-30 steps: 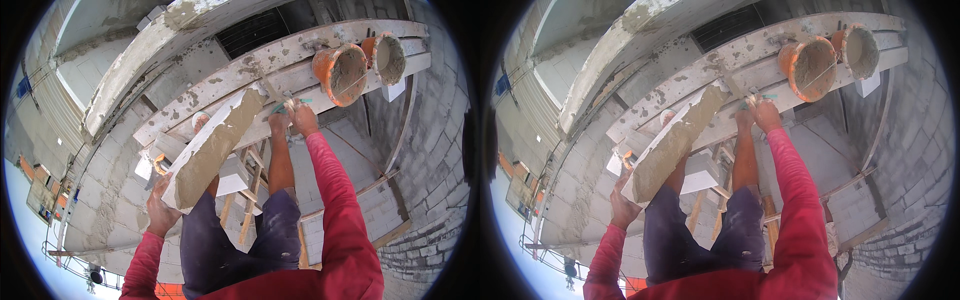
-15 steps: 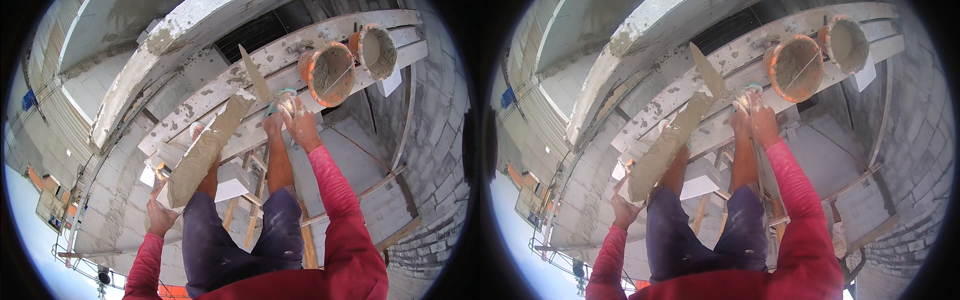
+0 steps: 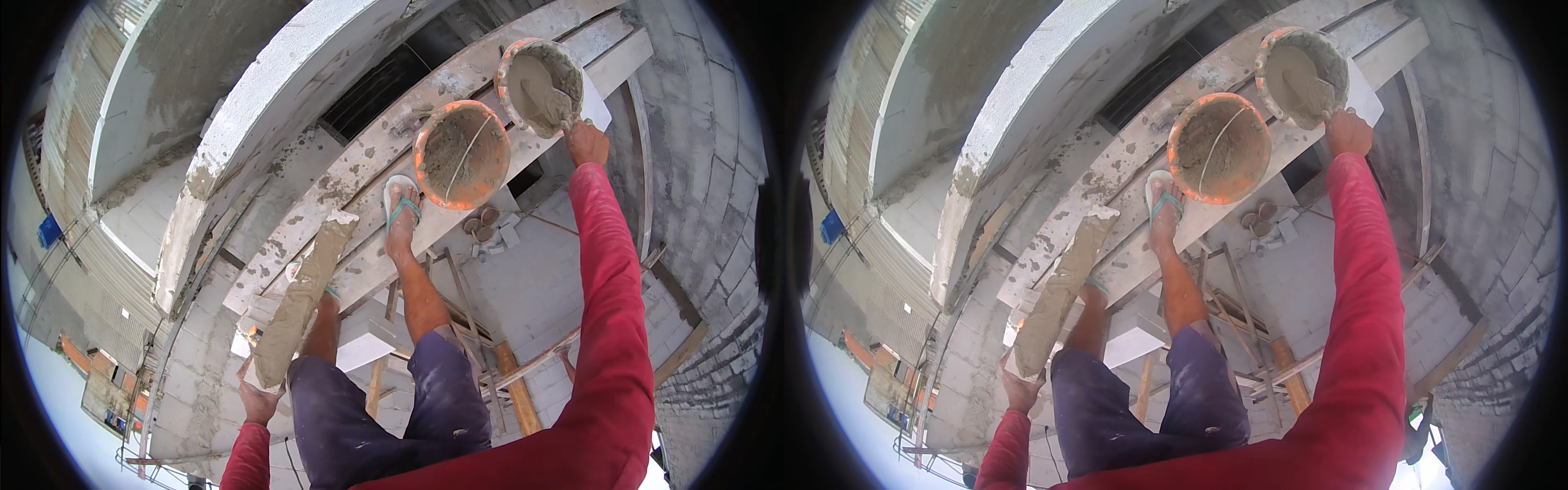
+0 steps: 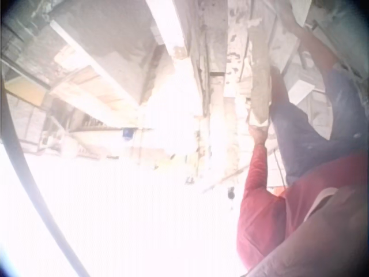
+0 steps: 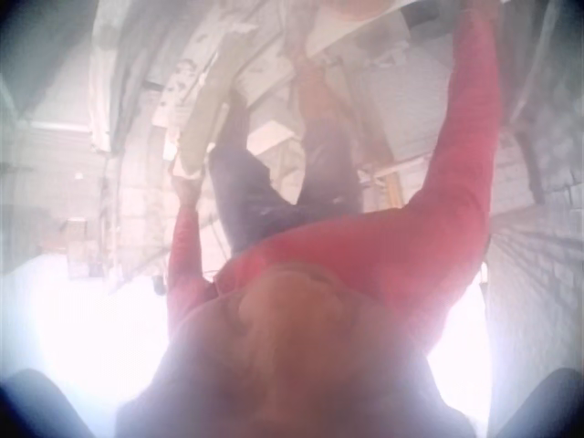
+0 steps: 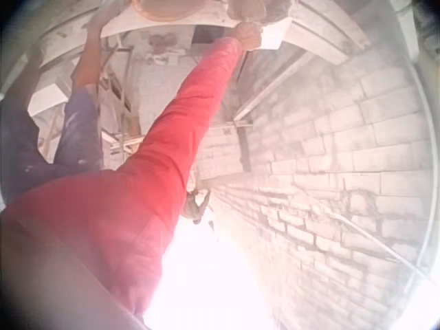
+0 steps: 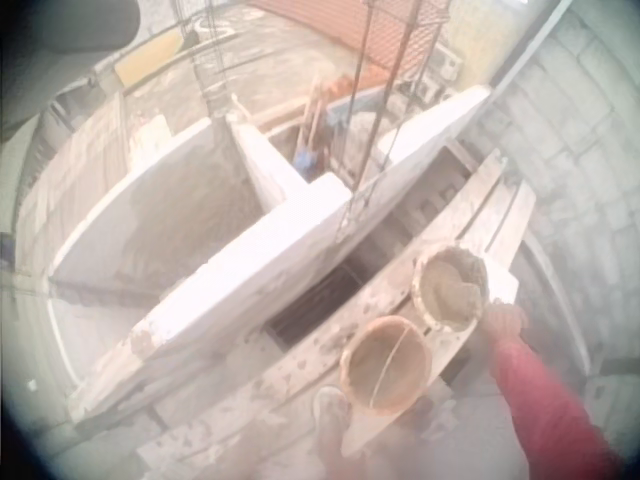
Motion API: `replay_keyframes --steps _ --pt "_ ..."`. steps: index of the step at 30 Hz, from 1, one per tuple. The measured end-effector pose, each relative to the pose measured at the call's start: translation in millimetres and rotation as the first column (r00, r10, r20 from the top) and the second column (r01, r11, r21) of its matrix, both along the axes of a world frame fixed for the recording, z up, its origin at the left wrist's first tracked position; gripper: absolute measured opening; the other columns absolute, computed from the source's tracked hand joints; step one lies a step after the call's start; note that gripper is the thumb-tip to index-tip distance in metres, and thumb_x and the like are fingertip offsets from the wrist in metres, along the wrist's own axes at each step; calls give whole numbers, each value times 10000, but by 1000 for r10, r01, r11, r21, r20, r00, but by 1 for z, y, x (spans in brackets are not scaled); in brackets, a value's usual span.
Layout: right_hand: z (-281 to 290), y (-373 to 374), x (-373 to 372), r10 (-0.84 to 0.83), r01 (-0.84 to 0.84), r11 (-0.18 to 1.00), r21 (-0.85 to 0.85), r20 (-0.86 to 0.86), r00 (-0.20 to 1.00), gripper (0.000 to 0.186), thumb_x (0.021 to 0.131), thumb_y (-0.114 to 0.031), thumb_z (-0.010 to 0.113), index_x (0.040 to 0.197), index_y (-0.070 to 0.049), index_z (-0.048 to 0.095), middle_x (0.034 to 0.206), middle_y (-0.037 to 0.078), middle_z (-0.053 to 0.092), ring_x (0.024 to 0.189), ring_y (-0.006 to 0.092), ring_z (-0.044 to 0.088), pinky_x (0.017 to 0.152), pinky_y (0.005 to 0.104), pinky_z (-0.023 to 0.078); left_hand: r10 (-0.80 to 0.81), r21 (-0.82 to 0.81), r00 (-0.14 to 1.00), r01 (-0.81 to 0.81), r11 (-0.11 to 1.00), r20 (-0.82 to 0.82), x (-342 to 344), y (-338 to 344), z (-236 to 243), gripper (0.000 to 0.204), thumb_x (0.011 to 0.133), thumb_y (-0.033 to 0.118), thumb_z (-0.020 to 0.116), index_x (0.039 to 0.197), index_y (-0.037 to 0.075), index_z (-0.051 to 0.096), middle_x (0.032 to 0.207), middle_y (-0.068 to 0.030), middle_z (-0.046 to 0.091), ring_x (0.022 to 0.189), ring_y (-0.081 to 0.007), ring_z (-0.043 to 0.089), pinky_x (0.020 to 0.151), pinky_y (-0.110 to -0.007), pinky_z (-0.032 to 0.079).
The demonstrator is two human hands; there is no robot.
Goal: The person applies mortar to white rectangular tiles using a trowel and places them onto a curved wall section. The person repeatedly scoops mortar from a bucket, spreads it on the tile, and presses the tile into position on the wall.
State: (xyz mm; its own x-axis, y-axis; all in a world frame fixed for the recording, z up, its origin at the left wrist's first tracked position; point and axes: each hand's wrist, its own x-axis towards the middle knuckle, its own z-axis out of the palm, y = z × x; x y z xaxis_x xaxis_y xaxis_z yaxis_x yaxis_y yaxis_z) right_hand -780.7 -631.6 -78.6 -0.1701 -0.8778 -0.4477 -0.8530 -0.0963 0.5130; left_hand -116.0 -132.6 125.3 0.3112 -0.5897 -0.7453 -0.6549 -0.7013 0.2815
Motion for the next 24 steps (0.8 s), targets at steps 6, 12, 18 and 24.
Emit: replay_keyframes --steps 6,12,18,24 --pt "-48 25 -10 -220 260 963 -74 340 914 525 991 -605 517 1302 -210 667 1160 139 741 1084 392 696 927 495 542 -97 35 994 95 995 58 8 2 -2 916 661 213 918 1403 -15 433 1290 -191 517 1209 -349 575 1030 -452 482" --pt "42 136 -13 -211 373 927 -44 760 615 370 1023 -387 601 1220 -80 666 1059 209 725 949 398 698 834 456 526 -82 102 994 74 992 73 4 -13 5 959 654 267 925 1412 -12 409 1291 -196 538 1212 -350 576 1029 -458 482" --pt "96 303 155 -279 252 950 186 869 409 312 977 -212 640 1255 -71 631 1168 190 695 1042 414 683 871 467 542 59 -21 998 -59 998 -22 11 9 0 917 670 228 945 1396 25 423 1328 -202 593 1221 -333 629 1018 -429 524" --pt "-14 436 316 -512 368 859 357 572 640 418 950 -302 664 1304 -97 576 1197 185 659 1042 434 664 896 515 539 26 -81 998 -31 996 -59 20 15 -9 914 643 210 962 1364 29 431 1324 -215 609 1221 -339 634 1022 -433 521"
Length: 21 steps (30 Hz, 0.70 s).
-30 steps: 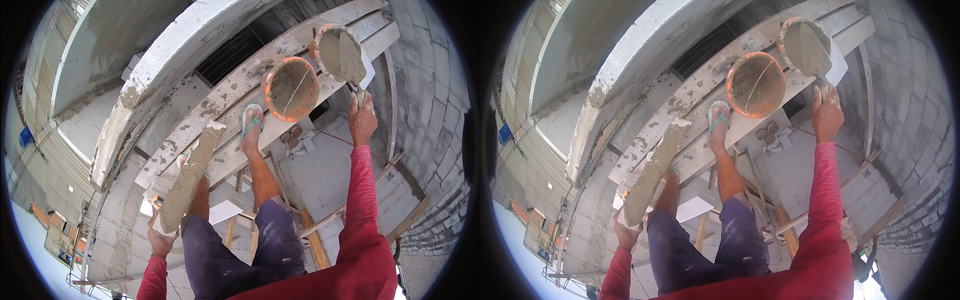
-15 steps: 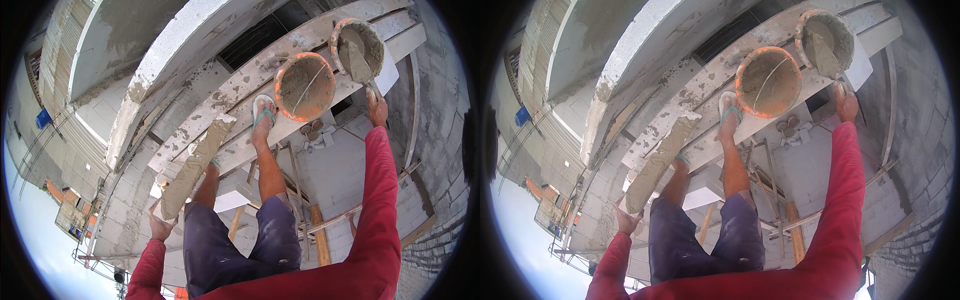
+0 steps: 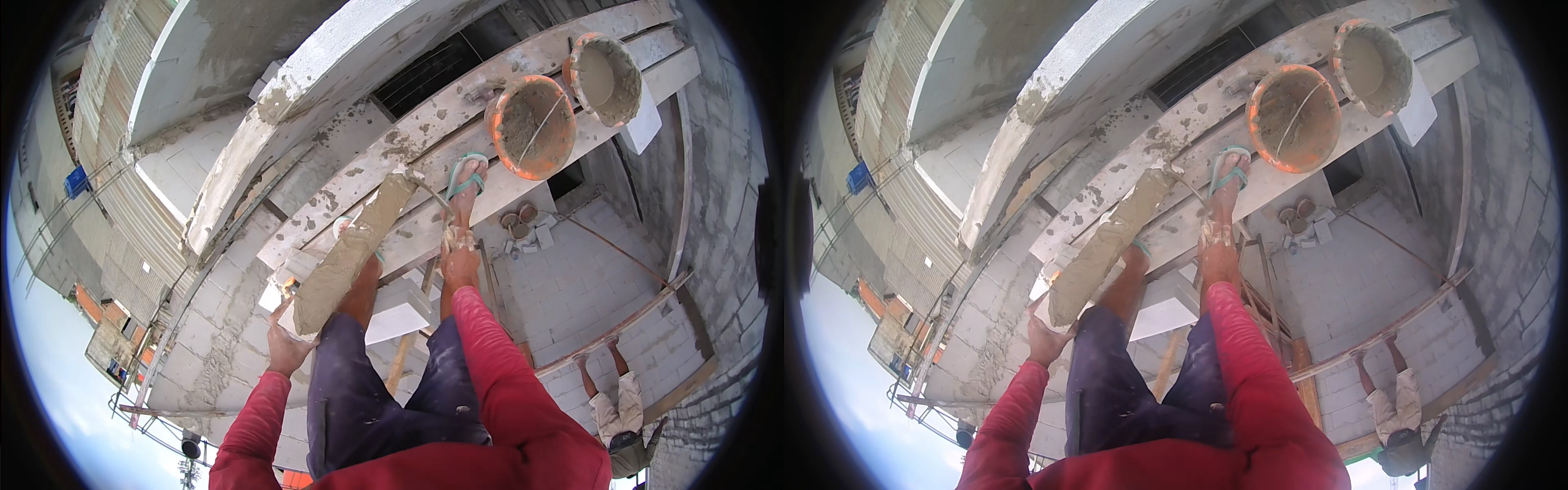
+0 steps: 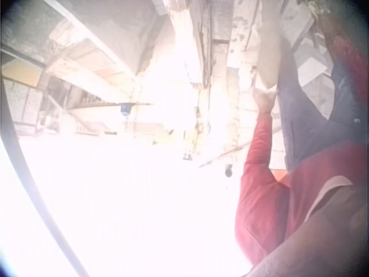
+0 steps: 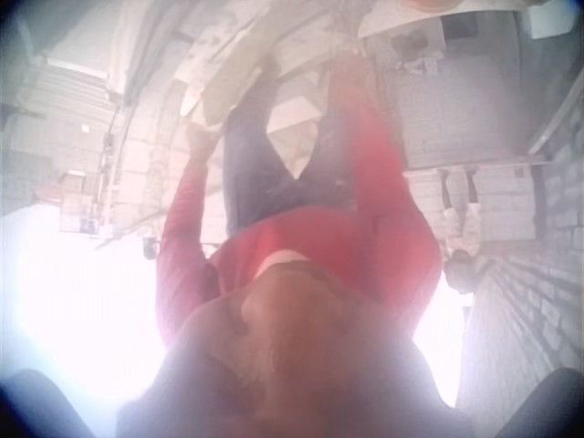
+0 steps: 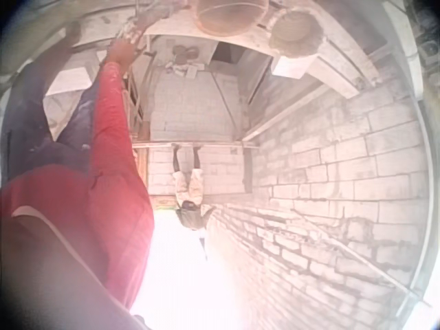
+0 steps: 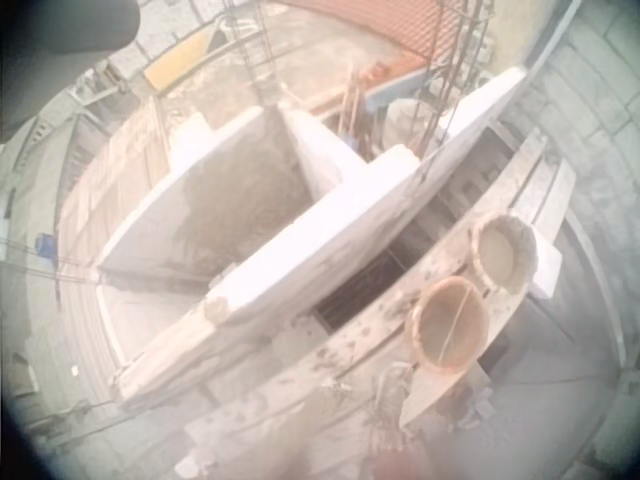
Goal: The person applies mortar to white rectangular tiles using a trowel and places them onto a curved wall section. The person repeatedly scoops mortar from a bucket, spreads it on the tile, and presses the tile into position on the wall.
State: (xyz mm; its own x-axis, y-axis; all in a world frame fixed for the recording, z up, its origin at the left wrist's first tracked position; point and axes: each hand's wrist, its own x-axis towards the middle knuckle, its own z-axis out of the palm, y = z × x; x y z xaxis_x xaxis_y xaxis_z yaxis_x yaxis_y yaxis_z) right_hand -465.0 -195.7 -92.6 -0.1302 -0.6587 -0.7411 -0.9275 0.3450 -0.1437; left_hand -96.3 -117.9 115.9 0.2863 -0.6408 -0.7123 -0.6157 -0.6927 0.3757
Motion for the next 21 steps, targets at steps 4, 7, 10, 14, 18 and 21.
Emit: replay_keyframes --steps 4,7,10,14,18,21 --pt "24 34 55 80 -68 978 -196 52 995 467 945 -269 664 1339 -62 522 1245 250 591 1145 456 602 950 517 513 12 -2 1000 -12 1000 28 6 21 -6 948 636 221 965 1381 22 412 1309 -214 622 1194 -338 653 1005 -425 532" --pt "42 18 55 -163 151 985 82 174 971 607 916 -237 669 1436 -1 466 1400 308 518 1274 461 531 1048 500 462 -36 -41 999 38 998 37 10 29 -4 966 668 270 952 1395 7 373 1232 -216 659 1140 -334 686 968 -420 555" --pt "-16 2 24 -41 71 992 -106 261 965 552 899 -200 693 1373 -1 491 1350 295 534 1212 473 559 1014 520 466 -7 -46 1000 6 999 -20 9 26 -8 961 643 242 964 1383 8 397 1316 -216 622 1209 -338 646 1021 -421 528" --pt "6 44 43 95 -30 968 -247 254 962 456 904 -224 705 1270 -25 518 1227 286 572 1105 480 592 939 522 482 51 -83 998 -54 995 -37 9 20 -11 924 602 186 978 1341 3 455 1433 -207 565 1311 -337 577 1085 -428 484" --pt "134 26 52 -65 54 998 36 534 843 387 951 -211 687 1258 -30 537 1197 267 621 1109 426 627 919 488 509 134 -29 990 -135 990 -41 -4 7 4 883 634 213 967 1325 -16 468 1375 -217 593 1215 -334 638 1018 -421 521" --pt "171 -18 -1 -100 184 977 -103 544 833 396 966 -208 675 1281 -20 527 1198 244 629 1097 397 640 919 478 508 155 -18 988 -155 988 -12 -12 -7 8 883 647 230 958 1327 -22 455 1288 -226 623 1134 -342 673 974 -423 539"
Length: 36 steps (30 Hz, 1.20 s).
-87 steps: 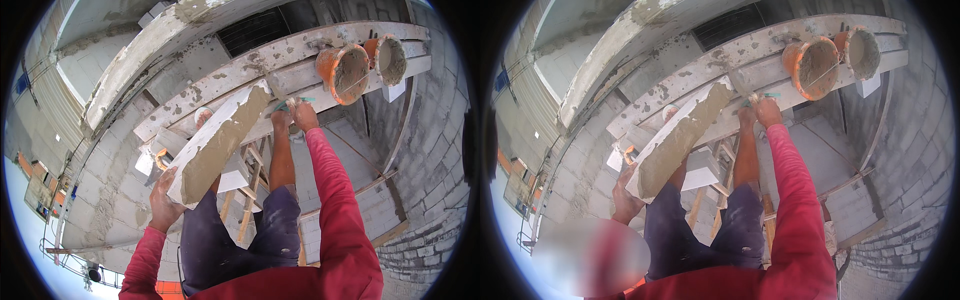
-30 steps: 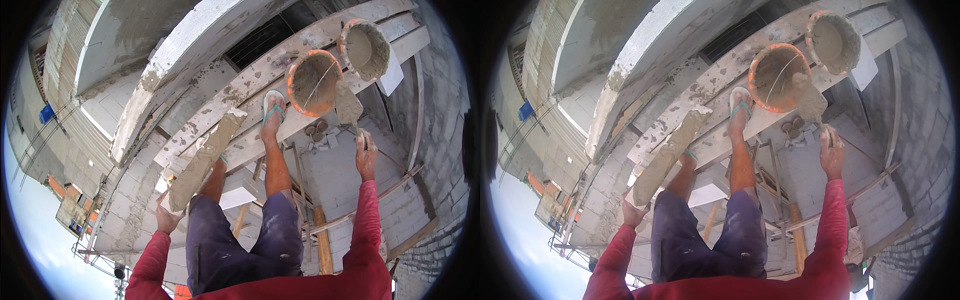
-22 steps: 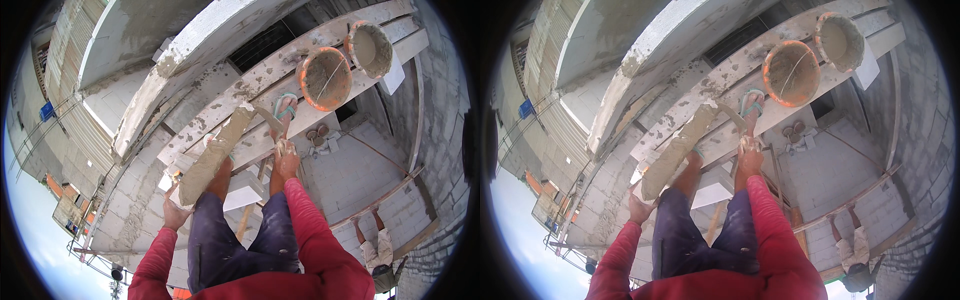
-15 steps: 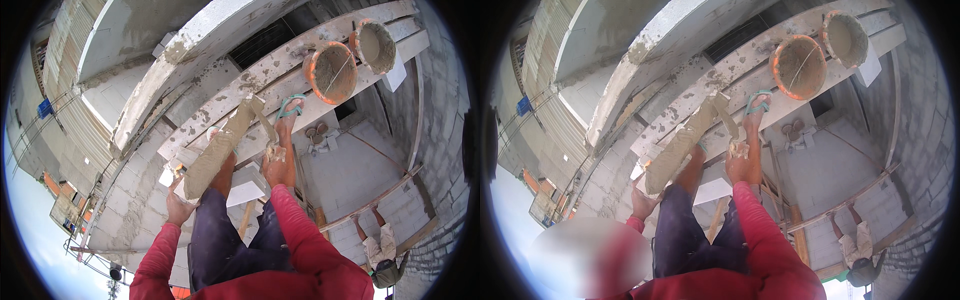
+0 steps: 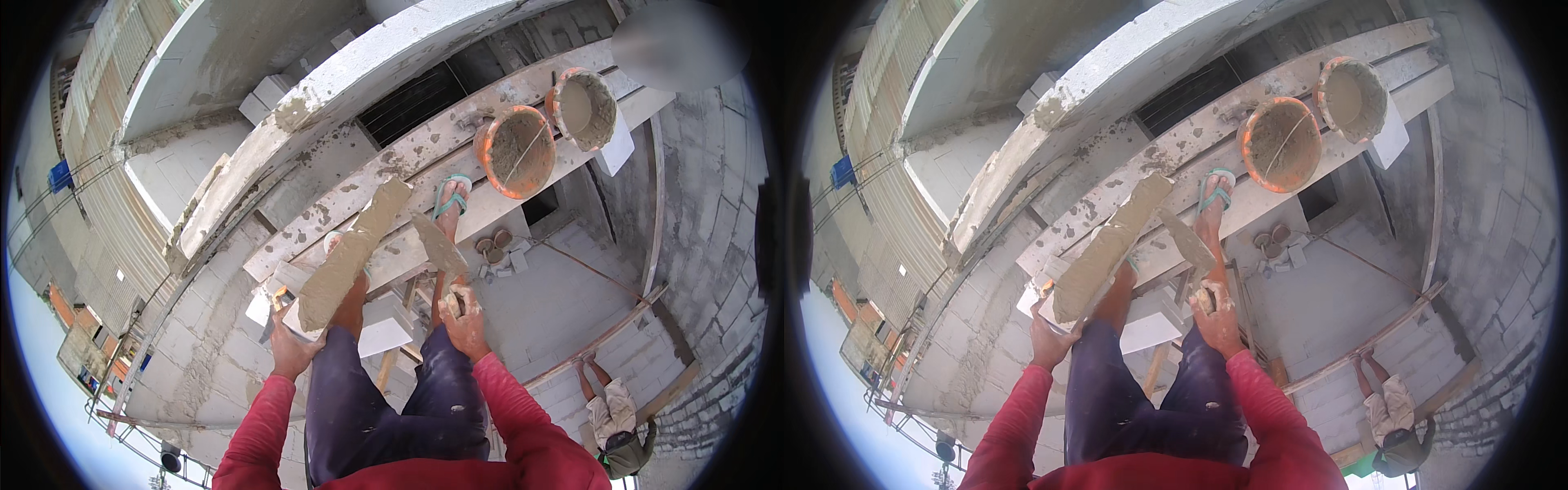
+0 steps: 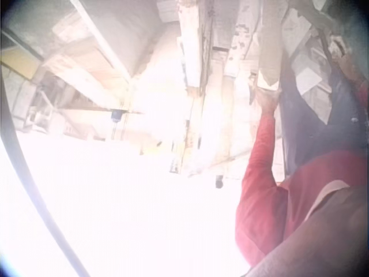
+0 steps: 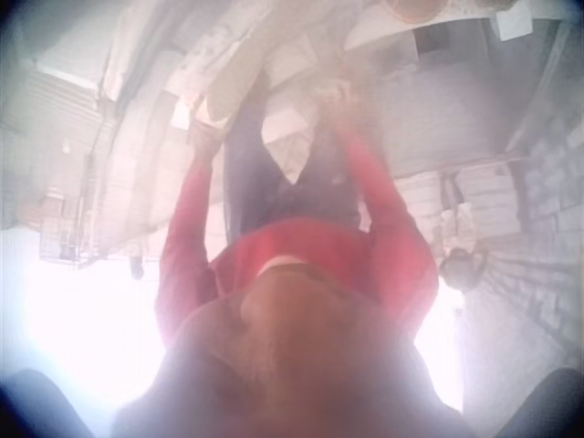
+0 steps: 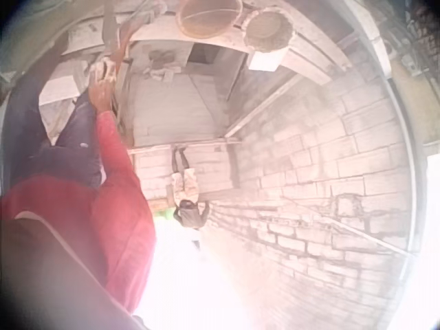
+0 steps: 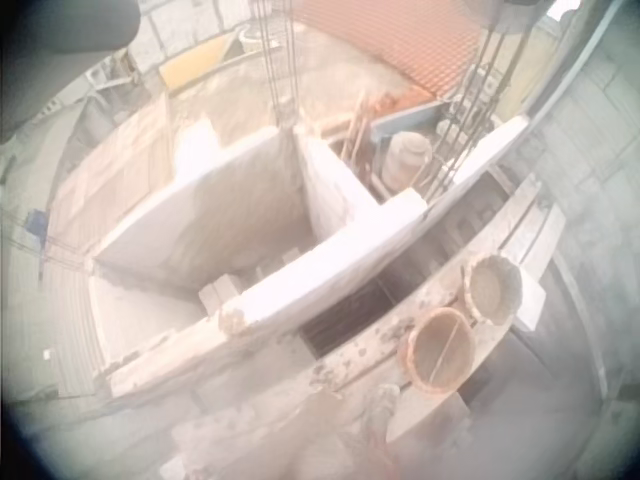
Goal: The person applies mortar to white rectangular tiles using a trowel and places them onto a curved wall section. The person repeatedly scoops mortar from a bucket, spreads it on the tile, and presses the tile into position on the wall.
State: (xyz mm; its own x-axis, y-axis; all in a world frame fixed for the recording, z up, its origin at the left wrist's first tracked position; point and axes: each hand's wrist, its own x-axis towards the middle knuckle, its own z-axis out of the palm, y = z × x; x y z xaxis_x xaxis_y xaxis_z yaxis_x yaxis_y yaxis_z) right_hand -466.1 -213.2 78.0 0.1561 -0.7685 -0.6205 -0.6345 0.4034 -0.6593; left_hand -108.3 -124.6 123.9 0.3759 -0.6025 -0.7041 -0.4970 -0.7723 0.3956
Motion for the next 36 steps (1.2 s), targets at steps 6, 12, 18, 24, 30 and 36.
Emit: replay_keyframes --steps 6,12,18,24,30,36 --pt "-57 -212 -191 -231 -2 922 -387 -556 799 343 1042 -248 526 1335 -69 541 1105 236 666 967 399 670 853 479 517 11 79 999 -14 997 41 -23 -13 6 1000 667 211 936 1414 -14 311 1262 -247 619 1179 -376 644 1006 -447 510" --pt "-194 -384 -286 229 -423 902 86 -926 301 533 1010 -554 515 1286 -124 666 1090 212 729 999 442 706 863 549 565 -72 156 986 48 987 149 -50 -28 22 1025 666 272 940 1425 -17 316 1329 -248 559 1227 -376 594 1055 -451 472" --pt "-266 -442 -373 374 -451 889 82 -700 608 530 1009 -496 543 1239 -42 694 1115 258 726 1056 449 676 941 503 510 43 75 987 -55 996 154 -76 -67 7 985 655 341 929 1390 -9 374 1297 -249 570 1154 -407 642 992 -478 527" --pt "-208 -389 -409 438 -597 796 -93 -592 676 304 1039 -171 534 1289 -66 671 1216 229 679 1073 411 648 940 456 511 73 65 995 -77 995 64 -90 -80 18 996 664 307 922 1426 -1 360 1289 -242 591 1193 -373 627 1014 -463 507" --pt "-63 -324 -279 96 -214 949 -232 -433 896 410 1025 -260 631 1255 79 622 1149 217 685 996 312 635 905 413 489 102 -92 993 -97 991 55 -85 -42 16 984 667 276 929 1436 24 369 1318 -237 580 1207 -383 617 1056 -458 484" --pt "46 -234 -152 120 -215 949 -230 -366 923 341 1012 -246 666 1168 53 610 1006 163 653 865 274 573 829 403 489 75 -181 995 -85 980 -61 -66 -20 7 987 653 225 919 1458 56 373 1431 -195 546 1302 -387 552 1134 -466 436"
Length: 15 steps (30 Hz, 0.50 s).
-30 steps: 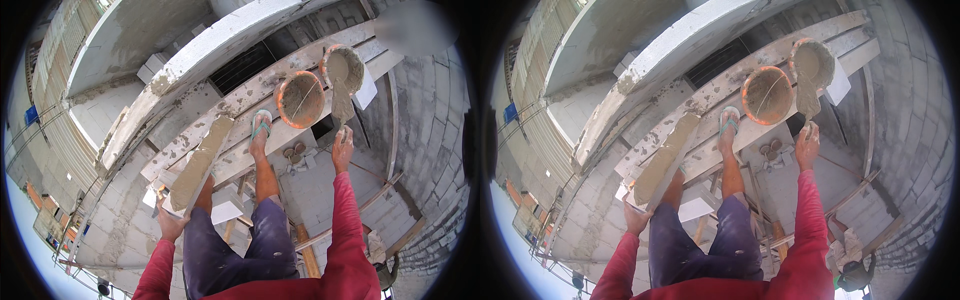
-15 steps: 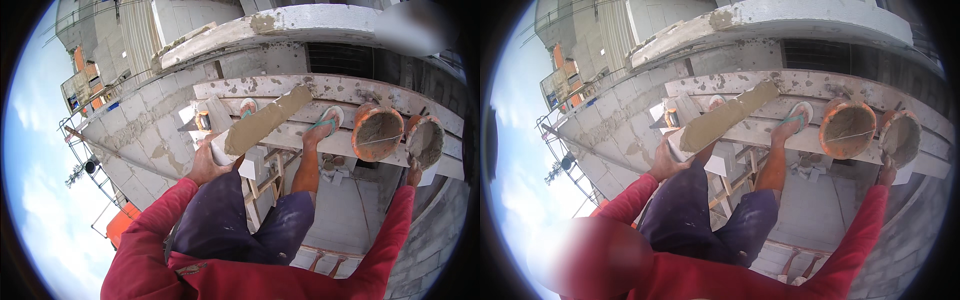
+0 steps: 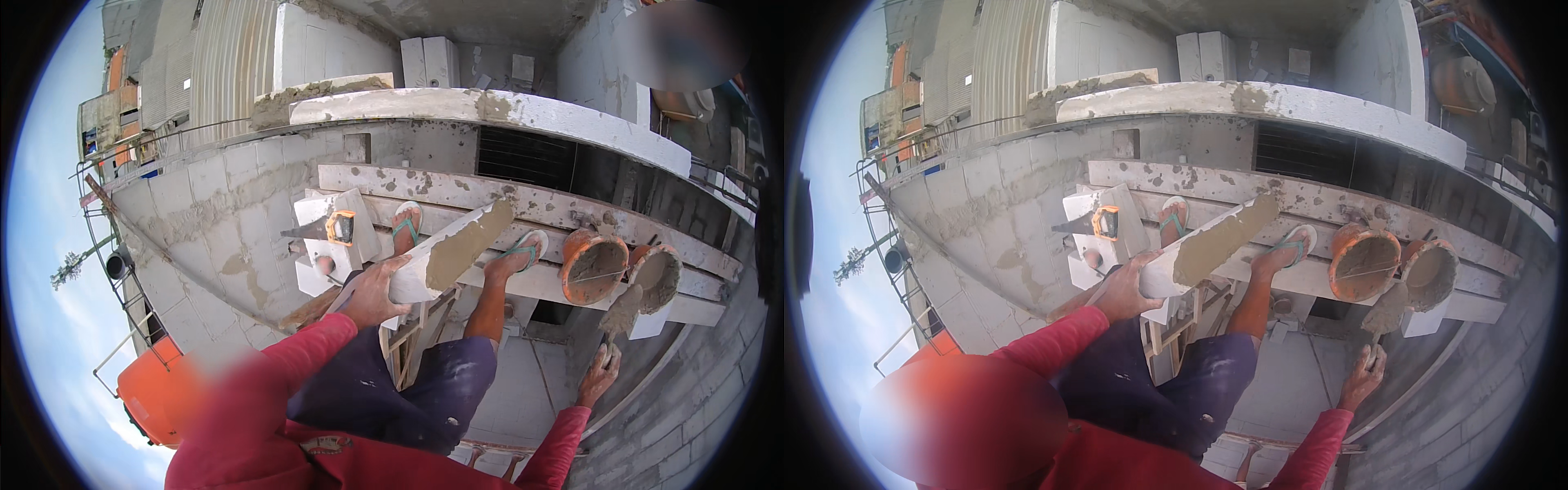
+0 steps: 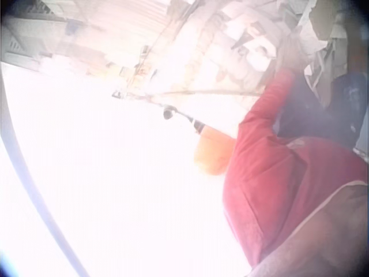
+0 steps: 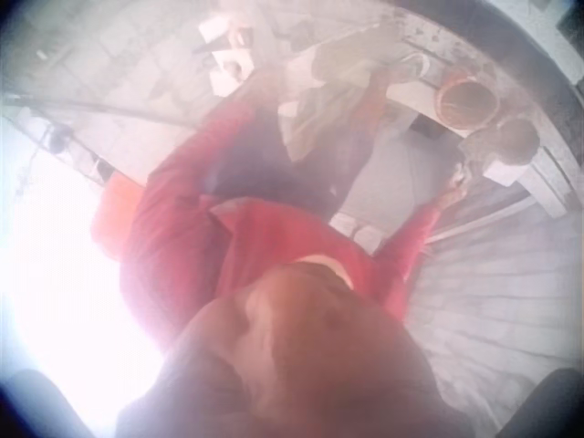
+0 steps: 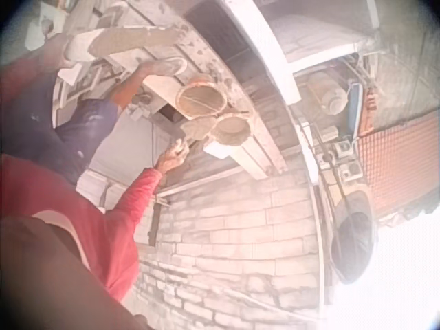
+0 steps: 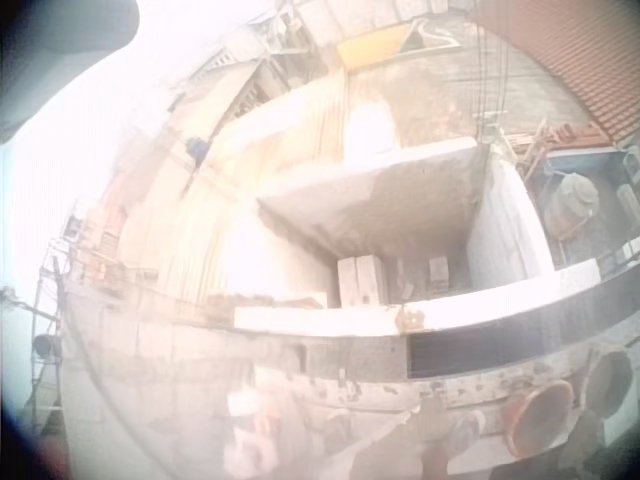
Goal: The person applies mortar to white rectangular tiles using a trowel and places them onto a curved wall section. The person repeatedly scoops mortar from a bucket, spreads it on the tile, and presses the tile into position on the wall.
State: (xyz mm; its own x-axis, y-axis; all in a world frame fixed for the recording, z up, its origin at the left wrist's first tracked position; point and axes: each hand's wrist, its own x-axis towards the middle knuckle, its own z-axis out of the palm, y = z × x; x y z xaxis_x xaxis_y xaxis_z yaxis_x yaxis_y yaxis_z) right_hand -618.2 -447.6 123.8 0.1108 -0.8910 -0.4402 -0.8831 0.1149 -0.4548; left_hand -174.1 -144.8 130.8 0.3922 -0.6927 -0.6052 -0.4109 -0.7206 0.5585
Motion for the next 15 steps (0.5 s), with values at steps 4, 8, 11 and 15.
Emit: replay_keyframes --steps 4,8,11,15 --pt "21 41 120 261 -256 965 -48 138 955 287 954 -180 719 1124 25 611 1046 199 670 889 331 633 819 439 509 50 -21 998 -51 998 -31 11 41 11 959 681 240 890 1484 70 396 1474 -162 515 1379 -355 479 1175 -462 377" --pt "20 77 291 611 -591 791 -158 238 755 287 893 -139 764 1092 0 610 1052 209 672 944 406 669 816 458 517 128 -135 991 -131 982 -29 -3 100 -1 964 684 247 880 1511 97 407 1484 -123 516 1391 -335 469 1175 -471 371" --pt "3 129 417 706 -707 697 -120 288 647 286 884 -139 775 1094 -23 620 995 197 666 925 406 667 806 458 517 179 -242 982 -187 952 -55 -16 123 -15 951 676 239 871 1511 127 430 1486 -96 518 1390 -321 472 1171 -471 372" --pt "-51 241 557 800 -814 560 -154 358 482 251 959 -192 724 1102 -11 625 843 145 663 766 268 652 730 370 513 204 -263 978 -210 942 -51 -16 136 -18 925 670 209 844 1505 150 451 1506 -64 506 1377 -305 486 1158 -466 384"
